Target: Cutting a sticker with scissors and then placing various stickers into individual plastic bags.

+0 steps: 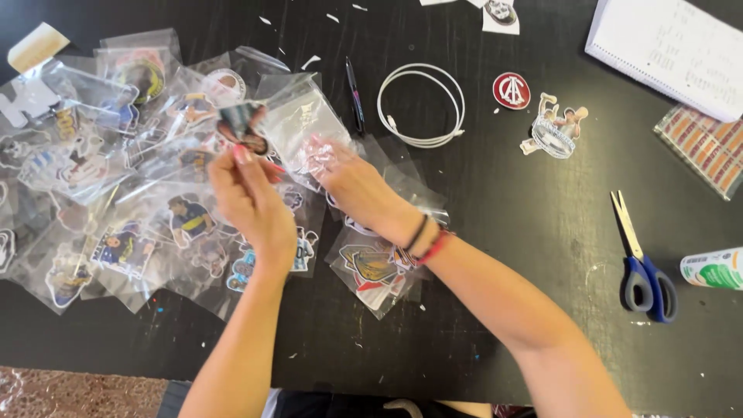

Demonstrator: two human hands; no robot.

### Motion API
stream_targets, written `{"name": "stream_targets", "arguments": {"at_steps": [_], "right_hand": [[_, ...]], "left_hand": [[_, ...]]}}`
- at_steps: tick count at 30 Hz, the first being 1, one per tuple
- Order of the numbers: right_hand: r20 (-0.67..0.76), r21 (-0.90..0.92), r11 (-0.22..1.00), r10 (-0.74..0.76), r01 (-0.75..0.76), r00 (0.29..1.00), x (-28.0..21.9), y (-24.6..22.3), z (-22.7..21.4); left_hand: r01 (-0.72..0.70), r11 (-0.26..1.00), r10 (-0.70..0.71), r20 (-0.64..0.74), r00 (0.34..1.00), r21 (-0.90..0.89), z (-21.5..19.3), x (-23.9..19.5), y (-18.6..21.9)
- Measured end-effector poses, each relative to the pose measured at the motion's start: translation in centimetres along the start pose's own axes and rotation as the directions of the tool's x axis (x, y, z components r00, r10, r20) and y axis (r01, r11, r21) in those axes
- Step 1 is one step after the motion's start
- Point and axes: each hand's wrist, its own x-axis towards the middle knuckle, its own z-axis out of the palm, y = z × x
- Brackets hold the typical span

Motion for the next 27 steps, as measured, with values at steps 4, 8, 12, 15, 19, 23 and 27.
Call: {"name": "stream_targets", "arguments": {"at_steps": [4,8,12,15,19,23,27], "right_hand": [[-0.06,-0.139,0.99,-0.01,0.001,0.998,2.7,2.3,4.8],[-0.055,-0.291,0.95,0.103,-0.115,0.993,5.2,2.1,5.6],[-0.035,-0.357,0.927,0.11,-0.115,0.993,5.9,5.9,5.1],[-0.061,-0.354,0.887,0.296,-0.298,0.953,7.1,9.9,5.2],[-0.008,-0.113,0.894,0.436,-0.434,0.9,7.2,12.9,5.8],[0.031,-0.224,0.909,0.367,-0.351,0.93,7.5,9.8,3.0],[0.085,-0.246,0.921,0.33,-0.301,0.94,6.6,10.1,3.2]], "left_hand": [[0.041,0.997,-0.038,0.045,0.998,-0.066,0.3,0.3,-0.3],[0.119,0.987,-0.112,0.071,0.991,-0.105,0.1,0.6,-0.3],[0.155,0.979,-0.151,0.041,0.988,-0.133,-0.3,1.4,-0.5],[0.188,0.968,-0.189,0.007,0.982,-0.168,-0.9,2.1,-0.2],[0.209,0.961,-0.213,-0.002,0.977,-0.182,-1.2,2.4,-0.3],[0.221,0.954,-0.227,-0.006,0.974,-0.205,-1.1,2.6,-0.2],[0.226,0.952,-0.235,-0.02,0.972,-0.205,-1.3,2.9,-0.2]]}}
